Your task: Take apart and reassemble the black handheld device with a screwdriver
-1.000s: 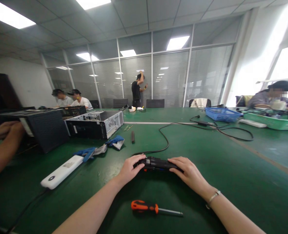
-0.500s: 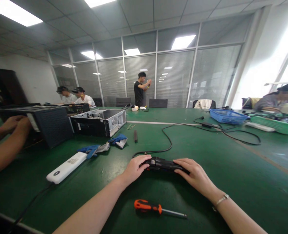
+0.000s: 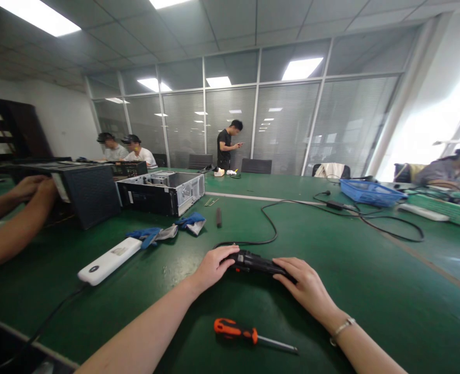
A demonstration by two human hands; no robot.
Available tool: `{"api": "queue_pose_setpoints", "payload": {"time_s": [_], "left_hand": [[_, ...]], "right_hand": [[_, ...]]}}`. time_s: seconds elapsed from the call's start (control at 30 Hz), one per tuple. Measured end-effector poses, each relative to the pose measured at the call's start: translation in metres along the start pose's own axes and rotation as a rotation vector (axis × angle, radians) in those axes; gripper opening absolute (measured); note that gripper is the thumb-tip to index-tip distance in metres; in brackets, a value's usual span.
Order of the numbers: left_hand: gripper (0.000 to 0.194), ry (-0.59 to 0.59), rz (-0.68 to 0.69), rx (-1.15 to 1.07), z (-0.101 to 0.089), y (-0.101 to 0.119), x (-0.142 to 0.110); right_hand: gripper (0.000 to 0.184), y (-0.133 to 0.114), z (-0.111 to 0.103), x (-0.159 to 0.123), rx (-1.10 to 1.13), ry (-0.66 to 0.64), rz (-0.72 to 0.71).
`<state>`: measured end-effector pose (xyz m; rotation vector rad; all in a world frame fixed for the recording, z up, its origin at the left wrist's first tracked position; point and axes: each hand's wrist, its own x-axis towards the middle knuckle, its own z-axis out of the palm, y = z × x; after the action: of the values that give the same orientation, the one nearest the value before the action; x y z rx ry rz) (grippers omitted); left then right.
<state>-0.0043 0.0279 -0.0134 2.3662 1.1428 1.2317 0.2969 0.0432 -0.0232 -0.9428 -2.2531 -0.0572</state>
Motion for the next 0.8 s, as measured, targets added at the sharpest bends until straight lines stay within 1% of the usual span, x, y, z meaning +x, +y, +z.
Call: {"api": "queue_pose_setpoints", "payload": {"time_s": [0.13, 0.3, 0.4, 0.5, 0.6, 0.7, 0.8], "left_hand": [[0.036, -0.042, -0.026, 0.017, -0.0003, 0.0003, -0.0003], [0.040, -0.093, -0.043, 0.035, -0.0003, 0.0010, 0.0004], [0.038, -0.093, -0.043, 0.062, -0.0001, 0.0005, 0.0019], [0.036, -0.070, 0.000, 0.079, -0.0001, 0.0011, 0.0037], [0.036, -0.031, 0.024, 0.071, 0.0004, 0.0018, 0.0049], [0.037, -0.021, 0.006, 0.058, 0.0016, 0.0006, 0.0050], [0.037, -0.057, -0.032, 0.056, 0.0026, -0.0017, 0.0047]], "right_hand": [[0.035, 0.0007, 0.0014, 0.0012, -0.007, -0.026, 0.001], [0.036, -0.0015, 0.0000, 0.0035, -0.001, -0.085, 0.041], [0.036, -0.0042, -0.0023, 0.0048, 0.010, -0.077, 0.025], [0.035, -0.0048, -0.0038, 0.0048, -0.003, -0.016, -0.012], [0.034, -0.0037, -0.0034, 0.0040, -0.016, 0.020, -0.007], [0.034, -0.0029, -0.0017, 0.0029, 0.001, -0.003, 0.019], [0.035, -0.0021, 0.0002, 0.0019, 0.008, -0.042, 0.027]]}}
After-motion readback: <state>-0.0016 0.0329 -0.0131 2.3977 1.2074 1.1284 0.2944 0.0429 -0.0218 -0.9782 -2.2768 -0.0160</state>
